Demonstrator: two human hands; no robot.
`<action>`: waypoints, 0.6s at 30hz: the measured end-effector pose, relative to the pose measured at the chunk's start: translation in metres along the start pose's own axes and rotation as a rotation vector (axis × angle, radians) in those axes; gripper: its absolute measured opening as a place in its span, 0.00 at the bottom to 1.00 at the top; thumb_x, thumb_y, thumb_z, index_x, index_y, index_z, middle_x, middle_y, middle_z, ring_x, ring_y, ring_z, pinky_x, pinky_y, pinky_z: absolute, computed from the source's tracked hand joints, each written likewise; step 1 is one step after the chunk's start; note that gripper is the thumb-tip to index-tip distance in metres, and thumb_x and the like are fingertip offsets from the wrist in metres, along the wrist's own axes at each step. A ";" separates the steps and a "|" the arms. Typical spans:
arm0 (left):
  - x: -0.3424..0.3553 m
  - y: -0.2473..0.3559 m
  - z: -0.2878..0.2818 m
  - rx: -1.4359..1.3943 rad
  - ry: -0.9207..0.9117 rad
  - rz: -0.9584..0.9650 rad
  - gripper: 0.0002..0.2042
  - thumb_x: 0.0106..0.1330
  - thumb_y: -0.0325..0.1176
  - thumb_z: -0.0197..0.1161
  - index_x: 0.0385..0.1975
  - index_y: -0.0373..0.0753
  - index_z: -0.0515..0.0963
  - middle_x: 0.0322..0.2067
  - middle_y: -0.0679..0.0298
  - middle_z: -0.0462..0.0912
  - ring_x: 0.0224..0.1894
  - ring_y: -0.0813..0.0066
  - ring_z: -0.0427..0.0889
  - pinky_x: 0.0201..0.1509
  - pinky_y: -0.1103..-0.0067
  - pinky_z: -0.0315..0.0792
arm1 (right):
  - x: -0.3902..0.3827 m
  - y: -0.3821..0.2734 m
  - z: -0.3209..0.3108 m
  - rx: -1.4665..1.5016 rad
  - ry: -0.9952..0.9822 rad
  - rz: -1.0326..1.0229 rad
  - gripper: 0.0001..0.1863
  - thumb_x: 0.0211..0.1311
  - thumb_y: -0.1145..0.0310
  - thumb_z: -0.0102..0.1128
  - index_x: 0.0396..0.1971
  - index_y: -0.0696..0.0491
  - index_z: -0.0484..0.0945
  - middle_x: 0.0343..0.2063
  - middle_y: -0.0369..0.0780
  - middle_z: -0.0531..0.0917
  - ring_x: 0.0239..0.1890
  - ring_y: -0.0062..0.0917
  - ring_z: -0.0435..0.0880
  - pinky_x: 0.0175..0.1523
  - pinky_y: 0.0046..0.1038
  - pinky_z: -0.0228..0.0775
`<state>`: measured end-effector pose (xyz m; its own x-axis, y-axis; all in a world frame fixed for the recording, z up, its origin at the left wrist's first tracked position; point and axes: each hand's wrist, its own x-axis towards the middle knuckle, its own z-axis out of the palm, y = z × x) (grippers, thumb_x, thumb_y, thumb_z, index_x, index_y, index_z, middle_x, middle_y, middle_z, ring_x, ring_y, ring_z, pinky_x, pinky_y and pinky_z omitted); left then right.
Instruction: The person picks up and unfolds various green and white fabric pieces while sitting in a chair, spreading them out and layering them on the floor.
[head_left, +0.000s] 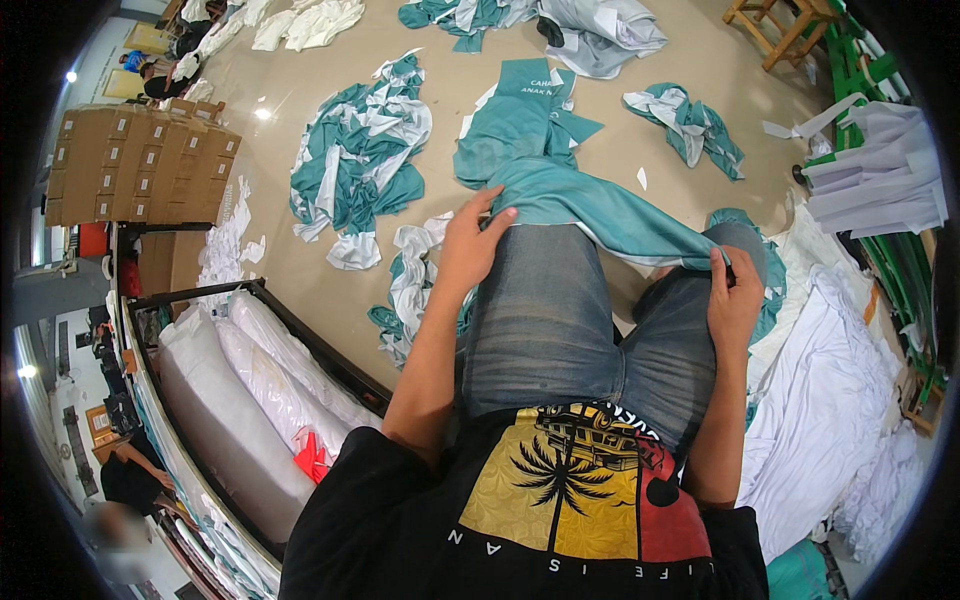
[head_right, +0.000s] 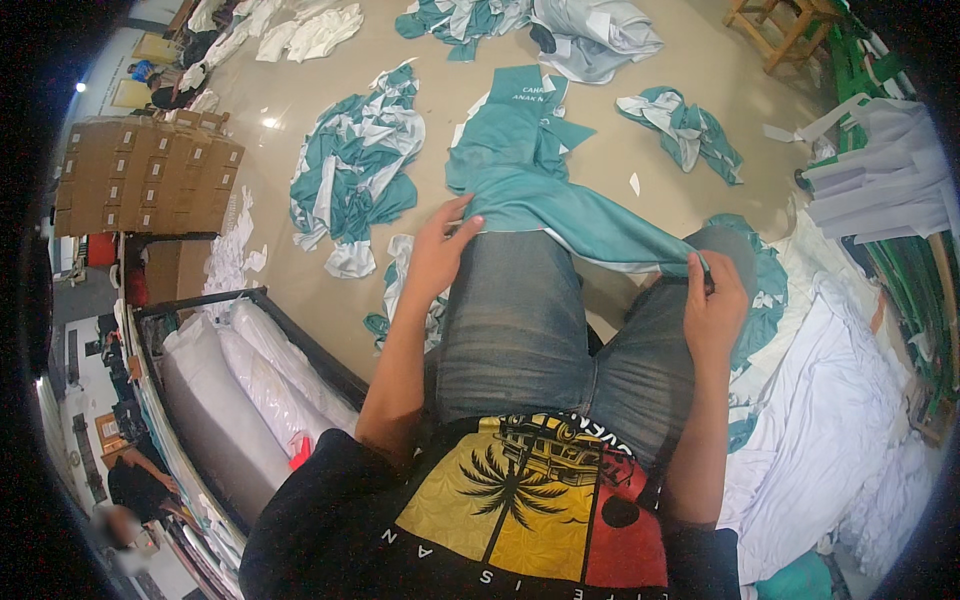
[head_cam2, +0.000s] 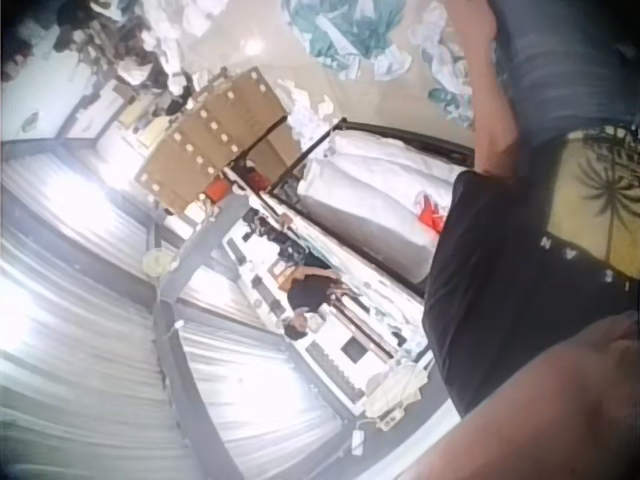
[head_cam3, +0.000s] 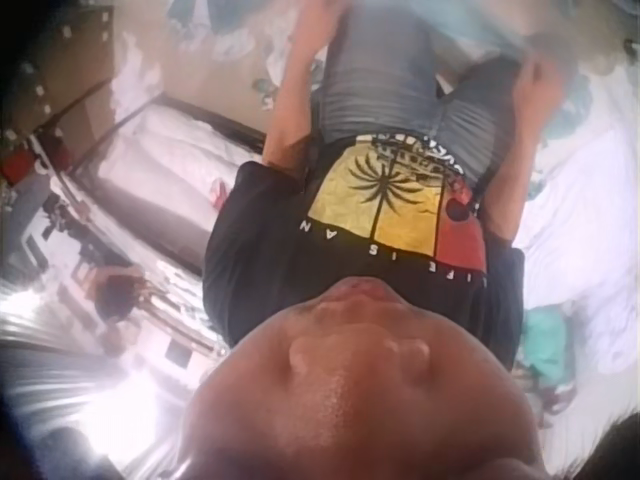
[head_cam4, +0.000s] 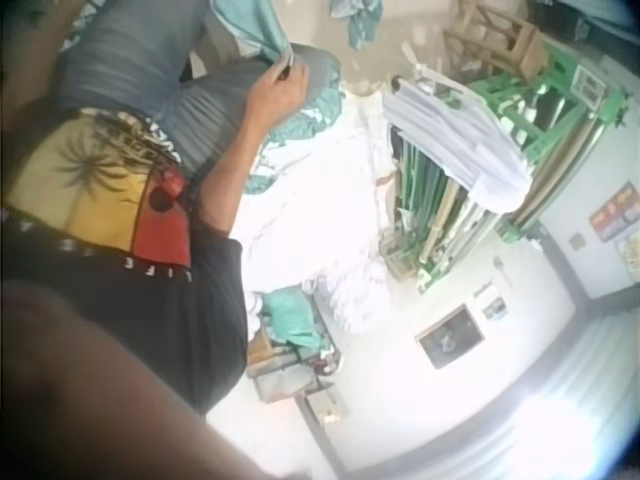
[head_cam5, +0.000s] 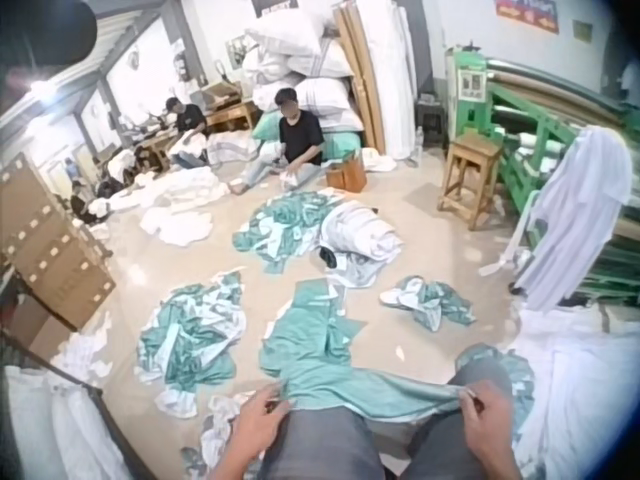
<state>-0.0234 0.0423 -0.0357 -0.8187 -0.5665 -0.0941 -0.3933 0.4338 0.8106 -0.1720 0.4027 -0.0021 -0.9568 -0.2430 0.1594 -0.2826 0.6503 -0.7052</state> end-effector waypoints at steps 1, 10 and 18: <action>0.002 -0.004 -0.003 -0.017 0.005 -0.036 0.20 0.72 0.41 0.69 0.58 0.37 0.81 0.42 0.60 0.85 0.45 0.72 0.82 0.49 0.74 0.77 | 0.000 -0.006 -0.002 -0.011 -0.019 0.028 0.14 0.76 0.63 0.64 0.44 0.60 0.86 0.39 0.44 0.87 0.36 0.31 0.84 0.43 0.29 0.75; 0.016 -0.013 -0.051 -0.272 0.283 -0.003 0.09 0.70 0.28 0.70 0.47 0.34 0.85 0.34 0.68 0.83 0.35 0.83 0.78 0.39 0.83 0.71 | -0.001 -0.001 -0.003 0.070 0.071 0.035 0.15 0.77 0.62 0.63 0.41 0.62 0.85 0.36 0.45 0.86 0.34 0.32 0.83 0.44 0.30 0.73; 0.016 -0.012 -0.066 -0.341 0.301 -0.032 0.09 0.74 0.32 0.67 0.47 0.36 0.86 0.35 0.70 0.84 0.37 0.85 0.77 0.42 0.85 0.69 | -0.002 0.008 -0.003 0.043 0.021 0.016 0.16 0.75 0.62 0.66 0.38 0.63 0.85 0.33 0.44 0.86 0.32 0.31 0.83 0.42 0.30 0.73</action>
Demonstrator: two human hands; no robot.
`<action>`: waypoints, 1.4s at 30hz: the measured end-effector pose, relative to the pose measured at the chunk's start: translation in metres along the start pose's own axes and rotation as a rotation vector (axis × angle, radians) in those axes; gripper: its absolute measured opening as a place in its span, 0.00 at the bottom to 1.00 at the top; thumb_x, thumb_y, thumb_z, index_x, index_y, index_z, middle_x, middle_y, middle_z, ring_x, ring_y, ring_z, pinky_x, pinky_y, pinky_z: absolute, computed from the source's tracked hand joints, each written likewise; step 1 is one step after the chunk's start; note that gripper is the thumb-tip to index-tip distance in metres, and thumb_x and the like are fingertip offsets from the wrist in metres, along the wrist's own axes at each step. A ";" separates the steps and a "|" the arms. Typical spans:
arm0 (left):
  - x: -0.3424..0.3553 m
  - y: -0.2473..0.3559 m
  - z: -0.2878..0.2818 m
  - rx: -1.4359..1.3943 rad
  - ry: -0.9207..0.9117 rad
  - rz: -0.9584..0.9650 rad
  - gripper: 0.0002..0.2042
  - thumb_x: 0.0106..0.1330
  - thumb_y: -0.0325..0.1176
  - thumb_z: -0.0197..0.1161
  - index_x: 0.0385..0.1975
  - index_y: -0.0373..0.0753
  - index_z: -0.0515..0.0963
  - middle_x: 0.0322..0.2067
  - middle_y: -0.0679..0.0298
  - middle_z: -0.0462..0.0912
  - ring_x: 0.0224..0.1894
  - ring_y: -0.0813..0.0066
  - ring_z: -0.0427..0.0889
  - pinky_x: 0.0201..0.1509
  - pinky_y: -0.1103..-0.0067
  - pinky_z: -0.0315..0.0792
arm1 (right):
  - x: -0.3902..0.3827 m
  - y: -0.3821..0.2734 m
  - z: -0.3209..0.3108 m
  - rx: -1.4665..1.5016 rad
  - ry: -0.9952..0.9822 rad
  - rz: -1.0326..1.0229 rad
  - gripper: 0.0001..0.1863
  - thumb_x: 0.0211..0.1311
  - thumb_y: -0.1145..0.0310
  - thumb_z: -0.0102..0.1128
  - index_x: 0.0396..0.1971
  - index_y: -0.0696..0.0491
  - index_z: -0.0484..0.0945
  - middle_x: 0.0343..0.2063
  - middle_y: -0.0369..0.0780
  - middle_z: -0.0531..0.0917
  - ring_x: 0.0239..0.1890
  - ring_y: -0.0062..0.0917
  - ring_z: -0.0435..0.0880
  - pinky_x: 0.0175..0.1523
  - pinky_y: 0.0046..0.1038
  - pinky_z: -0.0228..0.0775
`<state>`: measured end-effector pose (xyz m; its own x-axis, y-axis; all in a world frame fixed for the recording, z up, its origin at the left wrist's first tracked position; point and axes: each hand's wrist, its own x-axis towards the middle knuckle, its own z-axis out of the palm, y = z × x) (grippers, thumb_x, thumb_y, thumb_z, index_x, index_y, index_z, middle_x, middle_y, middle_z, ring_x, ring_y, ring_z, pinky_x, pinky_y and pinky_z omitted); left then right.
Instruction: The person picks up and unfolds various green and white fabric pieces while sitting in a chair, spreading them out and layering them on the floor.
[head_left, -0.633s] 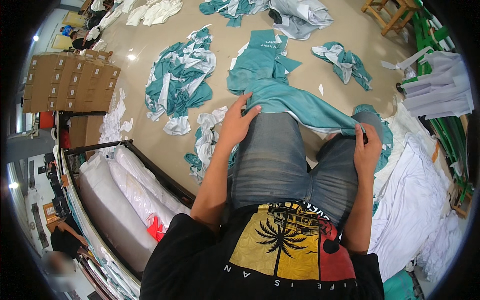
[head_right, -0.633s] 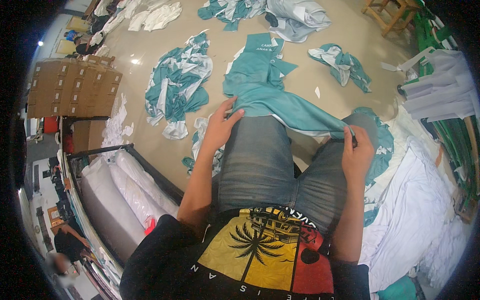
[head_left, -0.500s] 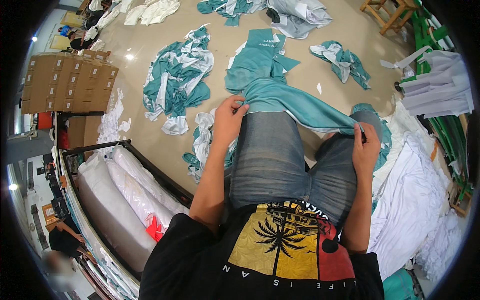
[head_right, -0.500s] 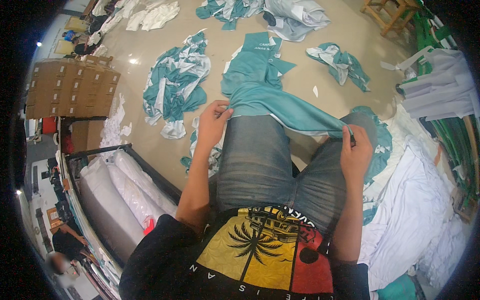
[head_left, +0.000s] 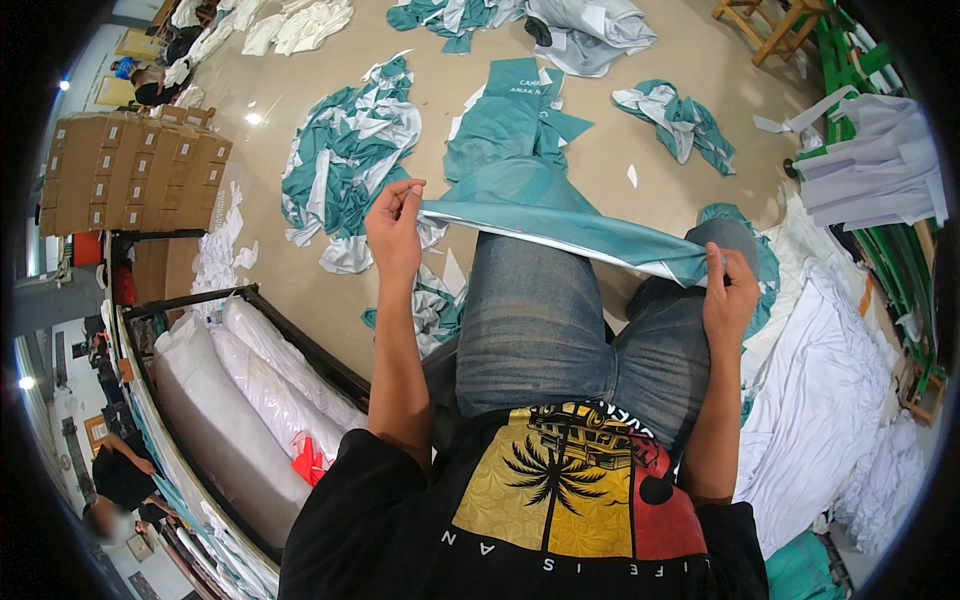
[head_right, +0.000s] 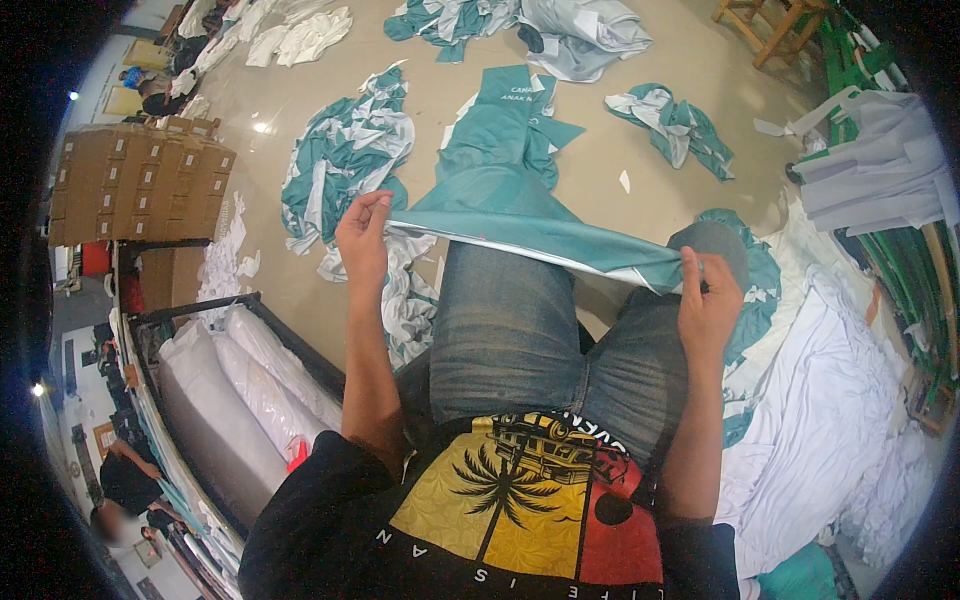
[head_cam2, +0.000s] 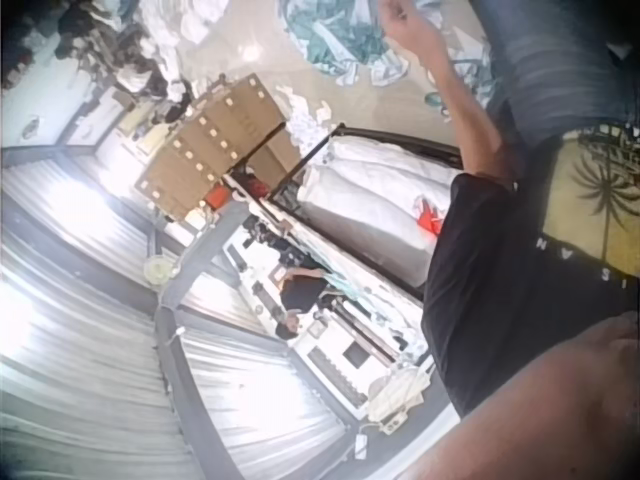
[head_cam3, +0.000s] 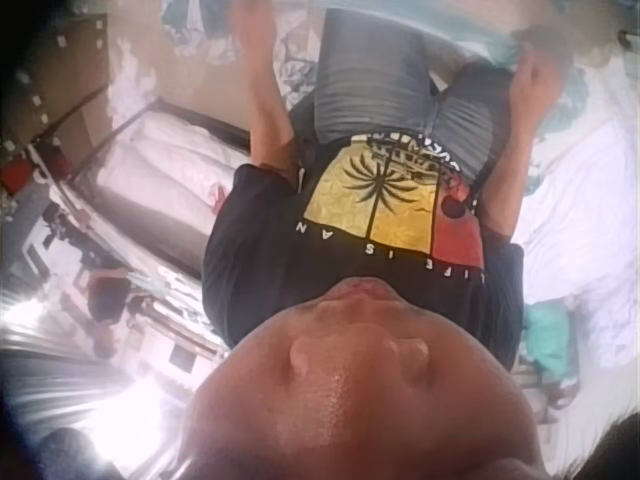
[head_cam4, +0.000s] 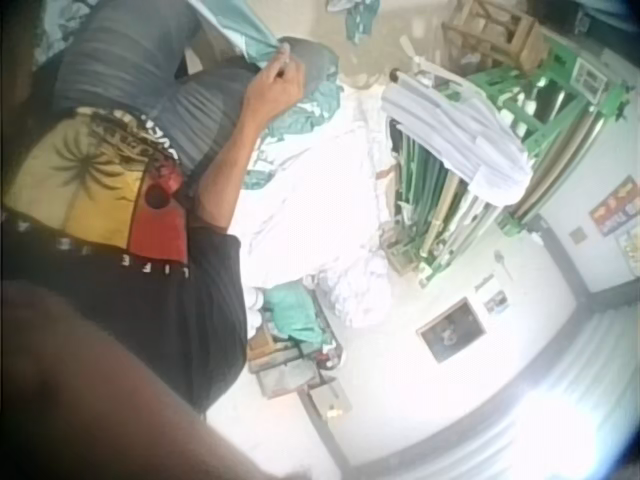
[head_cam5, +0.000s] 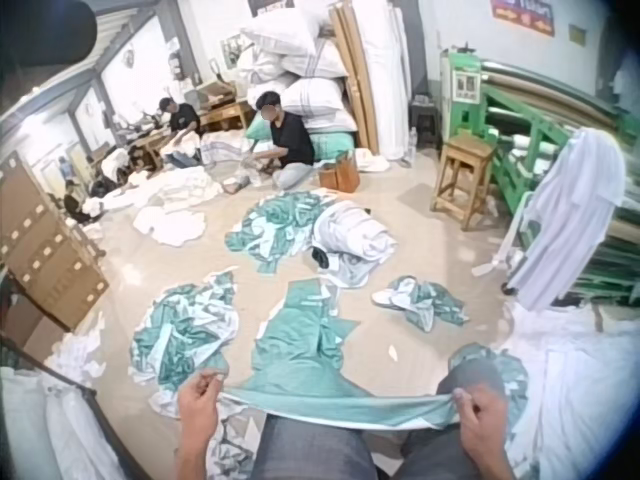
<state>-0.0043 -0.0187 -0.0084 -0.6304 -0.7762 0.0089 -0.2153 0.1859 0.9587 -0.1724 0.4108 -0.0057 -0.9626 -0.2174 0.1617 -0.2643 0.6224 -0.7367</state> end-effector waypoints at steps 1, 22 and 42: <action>0.001 -0.006 0.001 -0.043 0.003 0.007 0.09 0.74 0.32 0.67 0.47 0.36 0.85 0.35 0.70 0.84 0.38 0.85 0.78 0.43 0.84 0.69 | 0.000 -0.003 0.000 -0.006 0.000 0.006 0.16 0.74 0.62 0.66 0.37 0.63 0.85 0.33 0.44 0.86 0.32 0.31 0.83 0.42 0.30 0.73; -0.025 0.020 0.058 0.402 -0.348 -0.037 0.19 0.70 0.40 0.70 0.55 0.34 0.83 0.52 0.54 0.85 0.48 0.63 0.83 0.56 0.72 0.74 | 0.003 -0.018 0.004 -0.111 -0.072 -0.004 0.08 0.66 0.67 0.70 0.36 0.57 0.86 0.38 0.40 0.86 0.35 0.33 0.83 0.40 0.30 0.75; -0.088 0.129 0.113 -0.368 -1.200 0.196 0.12 0.70 0.29 0.70 0.51 0.38 0.86 0.53 0.61 0.84 0.56 0.69 0.81 0.62 0.72 0.73 | -0.005 0.000 -0.007 1.027 -0.480 0.299 0.10 0.78 0.69 0.54 0.52 0.55 0.78 0.57 0.45 0.84 0.59 0.39 0.85 0.65 0.37 0.76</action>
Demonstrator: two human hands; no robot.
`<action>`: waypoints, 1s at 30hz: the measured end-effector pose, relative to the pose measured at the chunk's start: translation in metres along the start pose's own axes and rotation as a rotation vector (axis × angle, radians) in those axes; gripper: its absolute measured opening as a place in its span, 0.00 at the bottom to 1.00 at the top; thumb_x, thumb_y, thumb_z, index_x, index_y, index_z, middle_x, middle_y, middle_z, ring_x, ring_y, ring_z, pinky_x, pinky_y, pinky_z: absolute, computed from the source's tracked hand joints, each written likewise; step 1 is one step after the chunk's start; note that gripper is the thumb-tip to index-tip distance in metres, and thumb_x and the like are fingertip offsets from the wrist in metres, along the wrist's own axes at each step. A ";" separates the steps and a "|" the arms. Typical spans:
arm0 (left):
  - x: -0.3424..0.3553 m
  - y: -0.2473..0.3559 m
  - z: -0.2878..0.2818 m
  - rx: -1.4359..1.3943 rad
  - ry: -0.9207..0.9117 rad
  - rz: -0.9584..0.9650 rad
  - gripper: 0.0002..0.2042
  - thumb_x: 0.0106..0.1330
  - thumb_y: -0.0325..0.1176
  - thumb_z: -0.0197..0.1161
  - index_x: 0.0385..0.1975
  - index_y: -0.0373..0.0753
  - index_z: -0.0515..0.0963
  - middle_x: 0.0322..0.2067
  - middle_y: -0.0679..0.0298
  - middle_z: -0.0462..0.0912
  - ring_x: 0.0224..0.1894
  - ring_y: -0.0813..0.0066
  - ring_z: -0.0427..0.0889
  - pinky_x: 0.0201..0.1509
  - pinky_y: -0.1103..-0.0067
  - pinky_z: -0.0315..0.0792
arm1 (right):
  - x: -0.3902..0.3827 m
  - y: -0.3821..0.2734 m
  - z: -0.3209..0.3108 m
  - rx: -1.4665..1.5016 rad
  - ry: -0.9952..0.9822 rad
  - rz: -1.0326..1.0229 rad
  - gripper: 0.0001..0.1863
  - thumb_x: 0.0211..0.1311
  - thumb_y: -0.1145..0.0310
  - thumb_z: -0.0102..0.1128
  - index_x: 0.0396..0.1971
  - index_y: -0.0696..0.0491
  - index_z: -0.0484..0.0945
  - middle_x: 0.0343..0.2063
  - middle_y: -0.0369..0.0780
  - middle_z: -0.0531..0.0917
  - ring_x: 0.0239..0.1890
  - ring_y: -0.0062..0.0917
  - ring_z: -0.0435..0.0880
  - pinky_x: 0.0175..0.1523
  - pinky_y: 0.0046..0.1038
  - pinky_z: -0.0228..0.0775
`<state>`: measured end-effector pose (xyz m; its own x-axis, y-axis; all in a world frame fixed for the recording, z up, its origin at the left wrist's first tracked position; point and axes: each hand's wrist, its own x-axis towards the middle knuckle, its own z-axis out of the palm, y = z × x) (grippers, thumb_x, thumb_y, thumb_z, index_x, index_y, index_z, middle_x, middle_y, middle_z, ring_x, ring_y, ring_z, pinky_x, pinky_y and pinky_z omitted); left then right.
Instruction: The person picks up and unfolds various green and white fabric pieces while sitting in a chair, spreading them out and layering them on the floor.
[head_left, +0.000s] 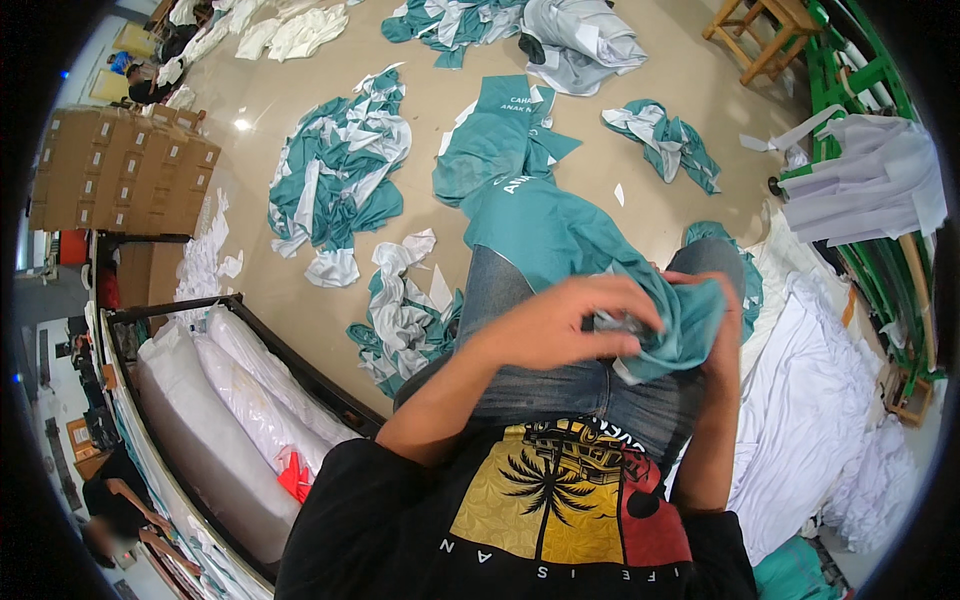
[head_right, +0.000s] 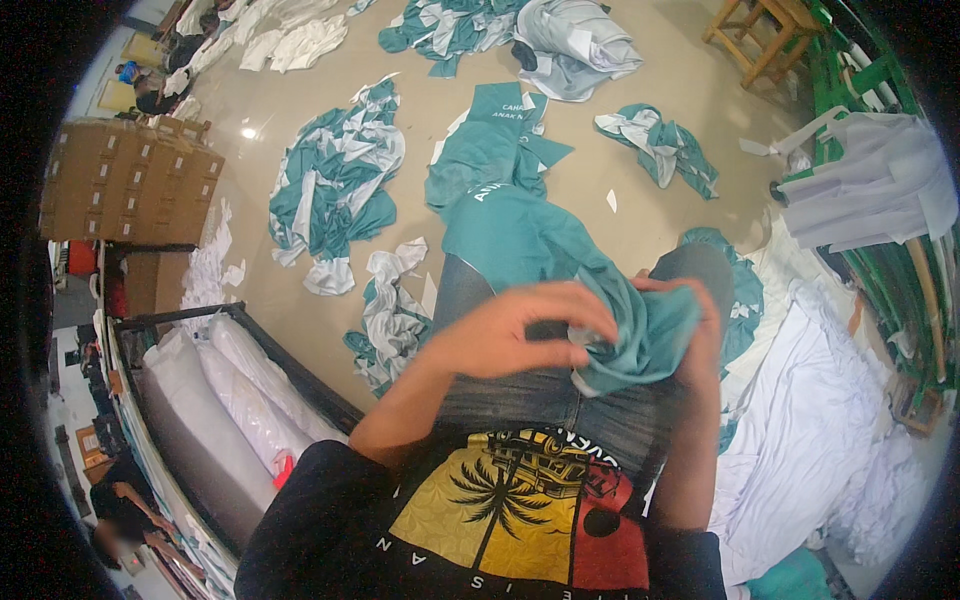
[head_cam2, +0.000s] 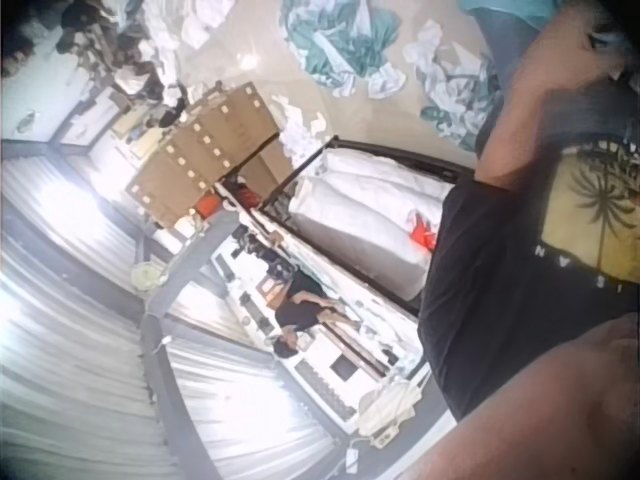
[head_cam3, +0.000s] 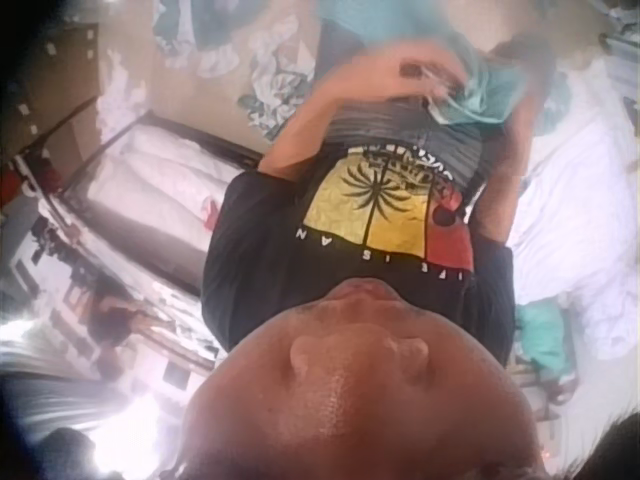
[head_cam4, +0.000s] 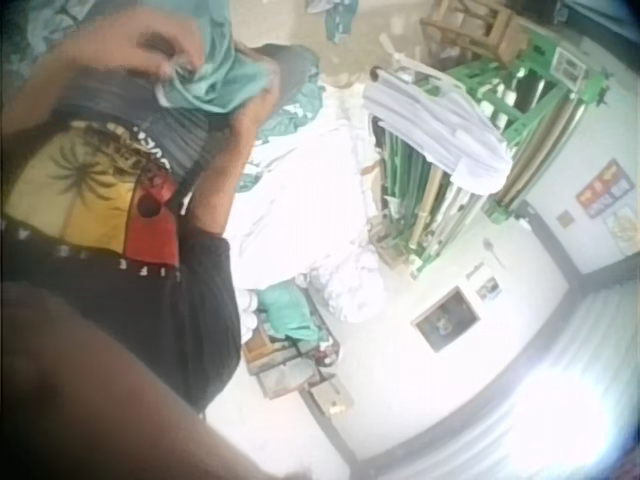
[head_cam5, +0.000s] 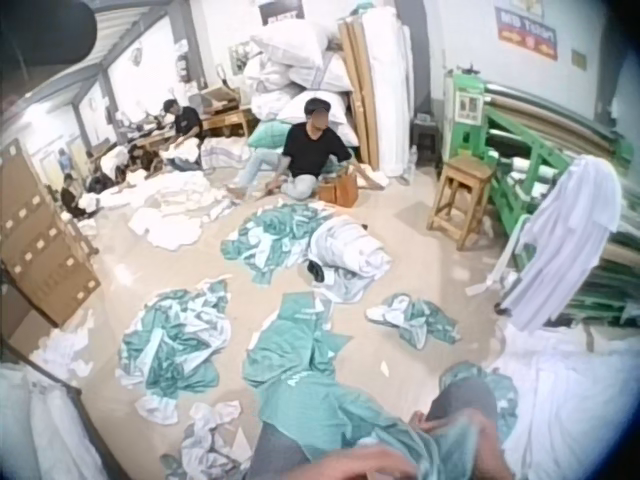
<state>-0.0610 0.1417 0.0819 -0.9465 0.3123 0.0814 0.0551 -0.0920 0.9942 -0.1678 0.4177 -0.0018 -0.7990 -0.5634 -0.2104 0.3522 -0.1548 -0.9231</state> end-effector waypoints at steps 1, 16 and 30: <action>-0.004 -0.003 -0.011 0.055 0.098 -0.050 0.12 0.71 0.30 0.69 0.52 0.38 0.85 0.53 0.61 0.85 0.57 0.69 0.81 0.62 0.72 0.73 | -0.005 -0.004 -0.015 0.069 0.166 -0.040 0.09 0.80 0.68 0.51 0.51 0.54 0.77 0.47 0.42 0.83 0.49 0.34 0.85 0.58 0.35 0.78; -0.328 -0.386 -0.192 0.733 0.494 -0.986 0.25 0.65 0.48 0.70 0.58 0.41 0.82 0.53 0.48 0.88 0.54 0.48 0.87 0.61 0.60 0.77 | -0.233 0.137 -0.293 -0.755 0.718 0.142 0.20 0.76 0.55 0.49 0.40 0.57 0.84 0.20 0.31 0.75 0.21 0.21 0.70 0.31 0.30 0.63; -0.356 -0.462 -0.137 0.446 -0.208 -1.402 0.27 0.63 0.50 0.69 0.58 0.39 0.83 0.54 0.51 0.87 0.56 0.47 0.86 0.61 0.61 0.78 | -0.417 0.155 -0.264 -1.546 0.216 1.126 0.18 0.70 0.61 0.53 0.32 0.58 0.86 0.28 0.47 0.88 0.32 0.41 0.88 0.37 0.46 0.76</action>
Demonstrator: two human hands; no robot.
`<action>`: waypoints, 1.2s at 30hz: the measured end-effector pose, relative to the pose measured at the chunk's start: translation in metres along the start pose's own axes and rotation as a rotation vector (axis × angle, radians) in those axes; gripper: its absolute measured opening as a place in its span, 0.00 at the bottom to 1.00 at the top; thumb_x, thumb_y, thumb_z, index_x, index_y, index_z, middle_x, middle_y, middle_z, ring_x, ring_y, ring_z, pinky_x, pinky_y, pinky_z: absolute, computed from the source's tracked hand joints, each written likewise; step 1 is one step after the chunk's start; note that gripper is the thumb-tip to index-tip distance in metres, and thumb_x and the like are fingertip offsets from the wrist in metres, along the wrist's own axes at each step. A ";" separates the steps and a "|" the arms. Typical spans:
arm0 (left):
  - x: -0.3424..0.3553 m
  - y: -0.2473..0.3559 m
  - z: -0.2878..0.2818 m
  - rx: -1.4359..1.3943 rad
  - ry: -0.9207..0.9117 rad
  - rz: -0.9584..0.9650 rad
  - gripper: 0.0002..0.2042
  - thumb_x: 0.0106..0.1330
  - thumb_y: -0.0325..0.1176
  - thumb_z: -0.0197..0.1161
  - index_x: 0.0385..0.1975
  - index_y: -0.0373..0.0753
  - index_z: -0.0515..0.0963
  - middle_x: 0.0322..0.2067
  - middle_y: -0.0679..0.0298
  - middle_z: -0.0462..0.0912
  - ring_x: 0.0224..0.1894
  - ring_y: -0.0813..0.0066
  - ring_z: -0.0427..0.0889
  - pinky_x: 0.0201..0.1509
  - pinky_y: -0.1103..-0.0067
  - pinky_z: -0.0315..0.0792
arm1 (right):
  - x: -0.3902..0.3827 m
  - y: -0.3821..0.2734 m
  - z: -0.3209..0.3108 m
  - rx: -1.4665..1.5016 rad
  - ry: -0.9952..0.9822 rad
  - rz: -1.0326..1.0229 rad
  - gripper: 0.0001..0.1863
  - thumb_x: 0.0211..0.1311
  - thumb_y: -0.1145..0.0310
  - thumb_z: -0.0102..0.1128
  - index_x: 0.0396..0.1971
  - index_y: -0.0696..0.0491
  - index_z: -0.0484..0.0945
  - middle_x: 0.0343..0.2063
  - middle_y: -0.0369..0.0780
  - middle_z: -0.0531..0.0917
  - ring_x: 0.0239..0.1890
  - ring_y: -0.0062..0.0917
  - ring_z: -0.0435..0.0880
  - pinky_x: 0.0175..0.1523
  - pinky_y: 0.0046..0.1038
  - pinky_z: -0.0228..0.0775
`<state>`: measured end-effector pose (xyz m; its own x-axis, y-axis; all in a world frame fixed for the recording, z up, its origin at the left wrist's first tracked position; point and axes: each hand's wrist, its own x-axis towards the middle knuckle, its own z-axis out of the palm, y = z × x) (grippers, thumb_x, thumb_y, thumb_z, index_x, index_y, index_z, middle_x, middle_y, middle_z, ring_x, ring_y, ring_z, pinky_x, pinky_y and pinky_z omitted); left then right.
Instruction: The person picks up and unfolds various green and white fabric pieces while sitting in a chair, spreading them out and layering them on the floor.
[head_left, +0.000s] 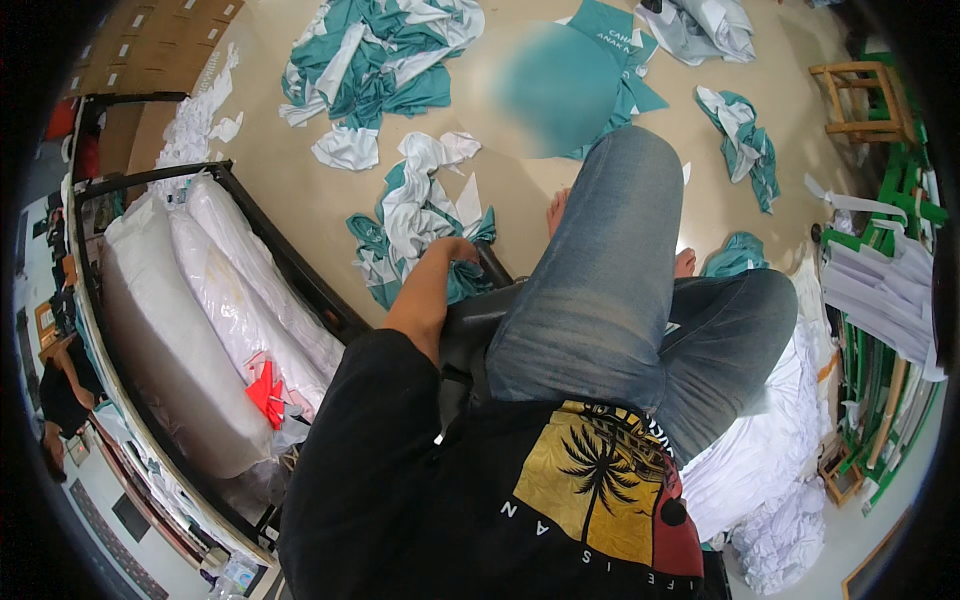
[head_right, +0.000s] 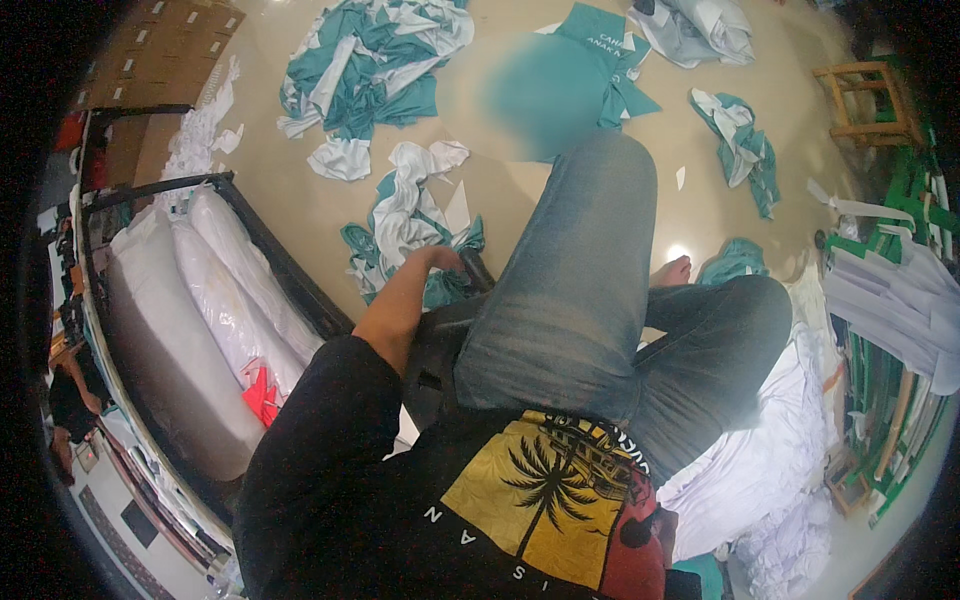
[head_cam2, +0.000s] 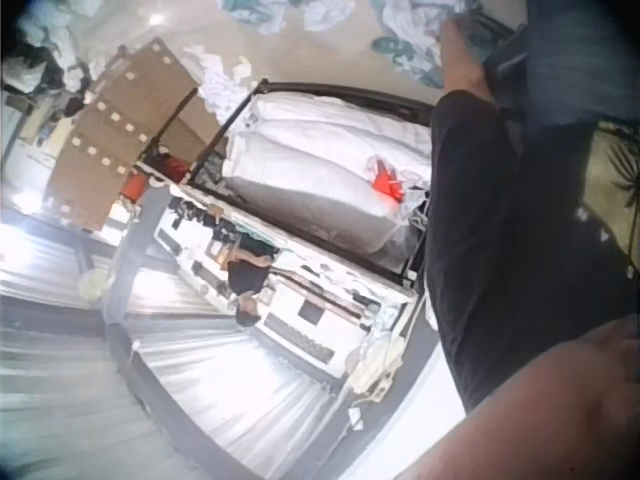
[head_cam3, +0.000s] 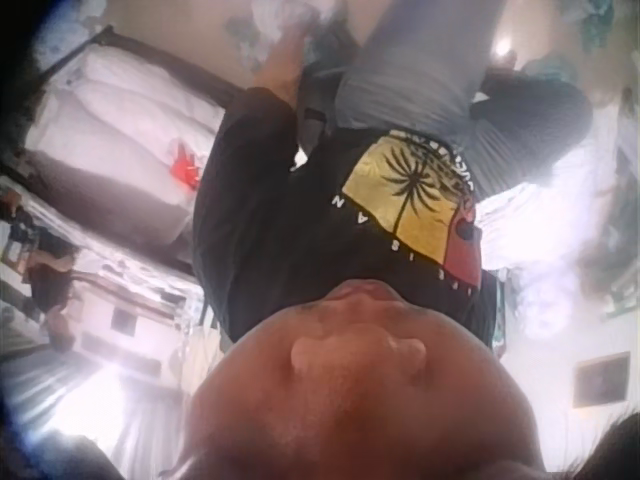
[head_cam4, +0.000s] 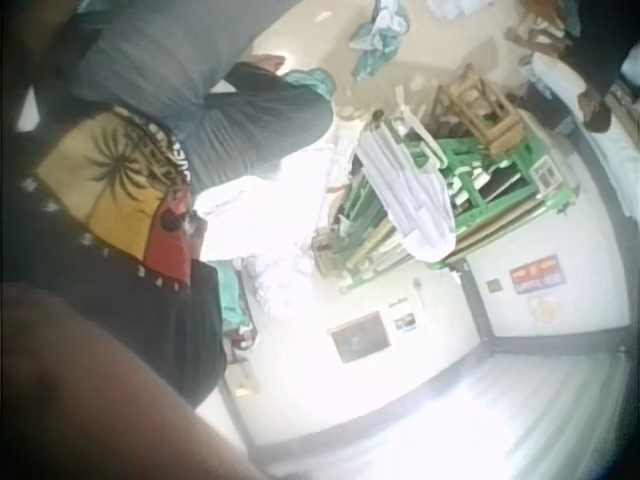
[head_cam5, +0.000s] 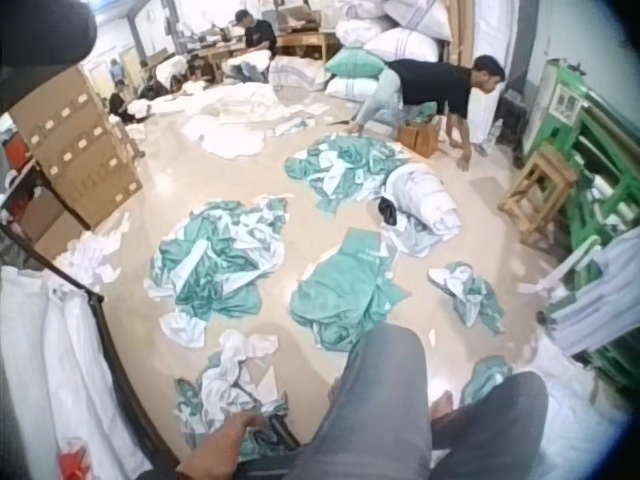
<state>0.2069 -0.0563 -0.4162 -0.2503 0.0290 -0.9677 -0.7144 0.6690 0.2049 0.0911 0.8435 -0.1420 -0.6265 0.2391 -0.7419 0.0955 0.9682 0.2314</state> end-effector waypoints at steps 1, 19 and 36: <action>0.005 0.004 0.003 -0.002 0.004 -0.003 0.26 0.63 0.49 0.69 0.57 0.39 0.83 0.53 0.51 0.87 0.55 0.47 0.86 0.61 0.61 0.79 | -0.006 -0.012 -0.008 0.058 -0.017 0.006 0.18 0.70 0.61 0.53 0.32 0.58 0.86 0.28 0.47 0.88 0.32 0.40 0.88 0.37 0.45 0.76; -0.017 -0.031 -0.016 -0.446 0.693 -0.246 0.14 0.51 0.34 0.71 0.35 0.33 0.85 0.37 0.45 0.89 0.41 0.45 0.89 0.47 0.63 0.82 | 0.015 -0.101 -0.083 0.365 0.028 -0.079 0.19 0.74 0.59 0.52 0.43 0.57 0.87 0.32 0.45 0.89 0.32 0.32 0.87 0.36 0.39 0.76; -0.297 0.002 -0.113 -0.564 1.405 0.230 0.05 0.68 0.27 0.66 0.40 0.37 0.85 0.35 0.59 0.86 0.40 0.64 0.84 0.48 0.71 0.76 | 0.069 -0.328 -0.358 0.632 0.888 -0.672 0.20 0.76 0.63 0.61 0.61 0.57 0.83 0.50 0.41 0.88 0.51 0.26 0.86 0.57 0.28 0.77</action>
<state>0.2062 -0.1475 -0.1115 -0.5514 -0.8322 -0.0575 -0.6408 0.3784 0.6680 -0.2600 0.5163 -0.0440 -0.9700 -0.2035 0.1331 -0.2431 0.8037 -0.5430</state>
